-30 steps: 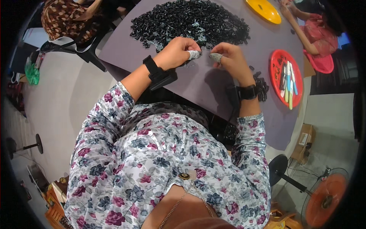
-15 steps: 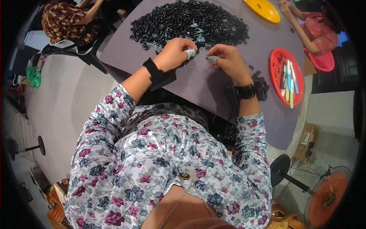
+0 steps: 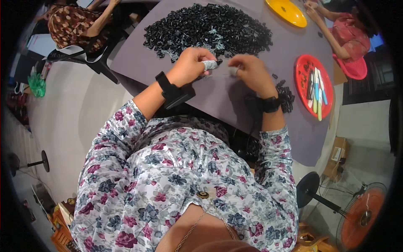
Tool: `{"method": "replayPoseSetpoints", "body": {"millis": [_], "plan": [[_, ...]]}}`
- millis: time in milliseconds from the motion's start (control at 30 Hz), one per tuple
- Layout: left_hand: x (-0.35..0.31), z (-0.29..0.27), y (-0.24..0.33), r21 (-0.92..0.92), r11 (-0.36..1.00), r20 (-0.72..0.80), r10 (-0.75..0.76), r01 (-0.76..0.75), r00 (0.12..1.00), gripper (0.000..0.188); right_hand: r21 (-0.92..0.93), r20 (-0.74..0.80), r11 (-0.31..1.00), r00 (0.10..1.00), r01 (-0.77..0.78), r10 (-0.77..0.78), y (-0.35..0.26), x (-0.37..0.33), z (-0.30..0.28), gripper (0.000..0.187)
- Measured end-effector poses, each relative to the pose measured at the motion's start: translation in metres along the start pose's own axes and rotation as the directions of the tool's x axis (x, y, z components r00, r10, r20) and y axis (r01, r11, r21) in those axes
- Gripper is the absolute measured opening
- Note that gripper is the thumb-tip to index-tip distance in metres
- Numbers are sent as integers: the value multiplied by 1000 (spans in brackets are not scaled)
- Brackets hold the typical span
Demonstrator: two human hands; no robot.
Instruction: Assembling small black plastic clips by inserting one component into another.
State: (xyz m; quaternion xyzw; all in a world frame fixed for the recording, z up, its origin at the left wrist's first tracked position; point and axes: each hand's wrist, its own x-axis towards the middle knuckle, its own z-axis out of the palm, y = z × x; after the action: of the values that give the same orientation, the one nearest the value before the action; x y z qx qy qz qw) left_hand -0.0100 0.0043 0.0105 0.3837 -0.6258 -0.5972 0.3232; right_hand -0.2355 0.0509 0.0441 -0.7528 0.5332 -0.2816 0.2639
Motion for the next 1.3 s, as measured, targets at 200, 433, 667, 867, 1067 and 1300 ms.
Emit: {"method": "replayPoseSetpoints", "body": {"millis": [200, 433, 667, 867, 1067, 1300], "plan": [[-5, -13, -5, -80, 996, 10, -31, 31, 999, 24, -132, 0, 981, 990, 141, -142, 31, 2, 30, 16], [-9, -4, 1, -190, 978, 53, -71, 80, 996, 18, 537, 187, 816, 973, -215, 133, 9, 6, 12, 12], [-9, 3, 2, -213, 973, 69, -75, 88, 995, 16, 606, 118, 789, 993, -96, 30, 1, 6, 17, 19], [-7, 3, -3, -190, 981, 52, -33, 43, 998, 24, 638, 39, 769, 999, -40, 20, -1, 9, 19, 25], [-8, 2, -8, -99, 995, 101, 26, -16, 995, 18, 613, 41, 789, 999, -51, 32, -2, 10, 21, 25], [-18, 14, 3, 249, 946, 10, 214, -209, 977, 18, 473, 32, 881, 999, 5, -23, 0, 7, 22, 26]]}}
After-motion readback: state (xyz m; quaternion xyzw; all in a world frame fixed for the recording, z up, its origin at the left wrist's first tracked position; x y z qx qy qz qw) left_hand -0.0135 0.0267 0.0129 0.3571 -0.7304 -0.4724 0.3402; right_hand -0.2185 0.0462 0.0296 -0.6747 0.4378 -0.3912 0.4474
